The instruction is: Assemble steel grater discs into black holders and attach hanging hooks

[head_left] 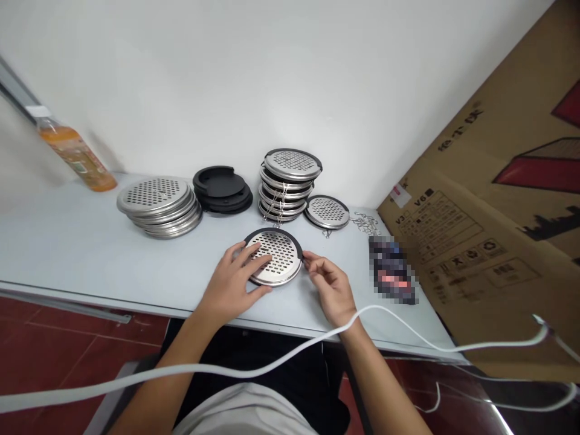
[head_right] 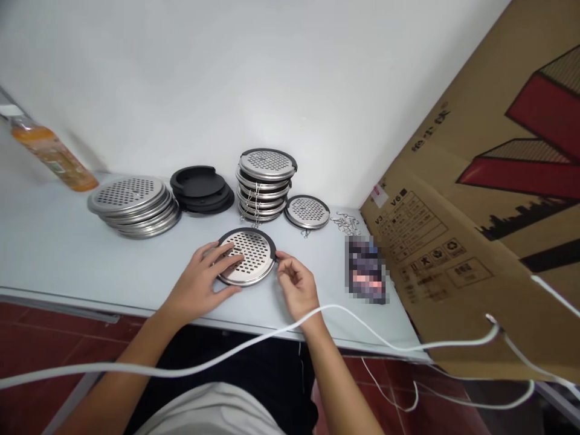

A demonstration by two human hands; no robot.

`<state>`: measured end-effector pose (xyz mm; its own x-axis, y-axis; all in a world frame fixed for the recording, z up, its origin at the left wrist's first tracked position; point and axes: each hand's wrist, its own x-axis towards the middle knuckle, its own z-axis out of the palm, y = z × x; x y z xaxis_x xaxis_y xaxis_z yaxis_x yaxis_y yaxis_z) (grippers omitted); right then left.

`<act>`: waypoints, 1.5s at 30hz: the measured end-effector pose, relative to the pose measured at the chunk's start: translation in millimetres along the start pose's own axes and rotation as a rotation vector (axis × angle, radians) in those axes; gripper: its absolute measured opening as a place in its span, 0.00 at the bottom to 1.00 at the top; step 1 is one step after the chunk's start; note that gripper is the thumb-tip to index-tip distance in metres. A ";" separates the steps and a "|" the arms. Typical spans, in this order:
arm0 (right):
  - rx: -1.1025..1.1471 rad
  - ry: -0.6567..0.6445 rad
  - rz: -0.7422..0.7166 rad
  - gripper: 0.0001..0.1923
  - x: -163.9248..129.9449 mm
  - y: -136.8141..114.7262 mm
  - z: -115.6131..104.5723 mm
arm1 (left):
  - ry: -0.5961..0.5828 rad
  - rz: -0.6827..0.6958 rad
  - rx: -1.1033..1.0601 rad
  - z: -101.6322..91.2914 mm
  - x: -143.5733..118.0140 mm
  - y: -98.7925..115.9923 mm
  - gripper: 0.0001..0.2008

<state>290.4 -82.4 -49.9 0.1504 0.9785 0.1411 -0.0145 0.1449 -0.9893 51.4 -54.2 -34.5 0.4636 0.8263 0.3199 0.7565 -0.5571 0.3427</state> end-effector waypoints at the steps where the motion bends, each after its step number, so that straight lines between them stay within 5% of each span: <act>1: 0.005 -0.003 -0.008 0.04 0.0 0.2 0.3 | 0.044 -0.029 0.029 1.4 -0.8 3.5 0.29; 6: 0.078 -0.002 -0.011 0.06 -1.1 0.5 2.6 | 0.191 -0.151 0.123 10.7 -2.0 22.4 0.26; 14: 0.184 0.113 -0.021 0.11 2.1 -1.3 -4.2 | 0.065 -0.010 0.038 13.8 -7.6 8.6 0.30; 20: -0.296 0.369 -0.250 0.06 51.9 -25.0 -81.7 | 0.017 0.020 0.022 12.5 -11.6 2.8 0.29; 24: -0.719 0.583 -0.250 0.10 95.2 -33.1 -132.9 | 0.056 0.015 0.010 15.6 -10.1 2.8 0.26; 30: -1.300 0.136 0.082 0.11 126.1 -32.2 -150.2 | 0.086 0.026 0.010 16.1 -9.0 2.5 0.25; 34: -1.448 0.203 0.224 0.17 143.6 -30.8 -160.1 | 0.080 0.041 0.022 15.3 -8.8 1.1 0.25; 36: -1.466 0.135 0.262 0.19 153.5 -28.1 -165.0 | 0.083 0.051 0.036 15.5 -8.6 1.0 0.25; 45: -1.457 -0.025 0.223 0.14 166.9 -16.1 -169.6 | 0.113 0.062 0.045 15.9 -8.9 4.3 0.23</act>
<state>483.3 53.7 -16.5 0.2617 0.9647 -0.0297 0.9530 -0.2631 -0.1501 57.8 -62.6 -49.9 0.4574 0.7743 0.4374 0.7491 -0.6005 0.2796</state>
